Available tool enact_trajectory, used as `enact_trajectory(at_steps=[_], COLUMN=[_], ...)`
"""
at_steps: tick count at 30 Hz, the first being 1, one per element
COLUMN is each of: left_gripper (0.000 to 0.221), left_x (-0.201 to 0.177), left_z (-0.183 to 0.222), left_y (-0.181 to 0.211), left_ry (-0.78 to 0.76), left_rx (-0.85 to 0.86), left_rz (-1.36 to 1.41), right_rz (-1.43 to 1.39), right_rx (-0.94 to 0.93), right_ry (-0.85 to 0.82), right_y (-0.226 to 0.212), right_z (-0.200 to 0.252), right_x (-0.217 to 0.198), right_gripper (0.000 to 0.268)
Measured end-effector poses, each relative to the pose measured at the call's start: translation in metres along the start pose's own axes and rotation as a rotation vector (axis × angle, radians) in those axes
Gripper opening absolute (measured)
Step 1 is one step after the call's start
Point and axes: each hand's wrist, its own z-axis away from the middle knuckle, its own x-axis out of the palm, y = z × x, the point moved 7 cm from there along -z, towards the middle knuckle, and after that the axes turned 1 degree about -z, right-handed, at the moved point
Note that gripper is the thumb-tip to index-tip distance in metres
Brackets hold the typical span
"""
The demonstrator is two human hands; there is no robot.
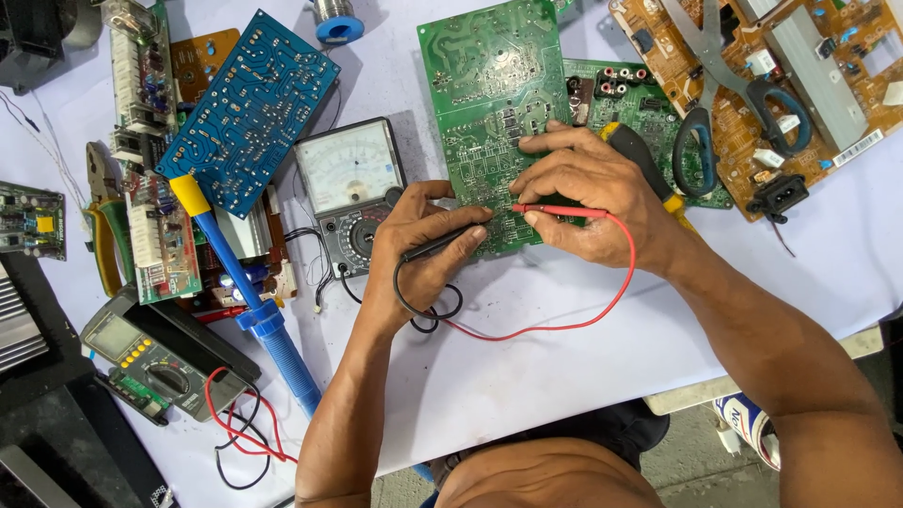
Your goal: Desoldering components from a circuit board and testing circuit points with a multimeter.
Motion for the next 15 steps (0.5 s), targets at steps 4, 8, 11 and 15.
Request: enact_trajectory(at_steps=[4, 8, 11, 15], left_gripper=[0.02, 0.019, 0.019, 0.019], left_x=[-0.0008, 0.0001, 0.0001, 0.0007], left_z=[-0.0009, -0.0001, -0.0003, -0.0004], left_y=[0.0007, 0.0034, -0.0003, 0.001], left_ry=[0.009, 0.017, 0.014, 0.006], left_rx=[-0.004, 0.002, 0.023, 0.027], left_rz=[0.017, -0.002, -0.006, -0.01], right_rz=[-0.013, -0.008, -0.025, -0.022], right_rx=[0.003, -0.01, -0.002, -0.007], right_ry=[0.012, 0.003, -0.005, 0.011], right_y=[0.0005, 0.0001, 0.0009, 0.0011], right_z=[-0.0002, 0.0004, 0.0021, 0.0038], right_x=[0.0, 0.002, -0.0008, 0.0002], right_gripper=[0.007, 0.007, 0.008, 0.008])
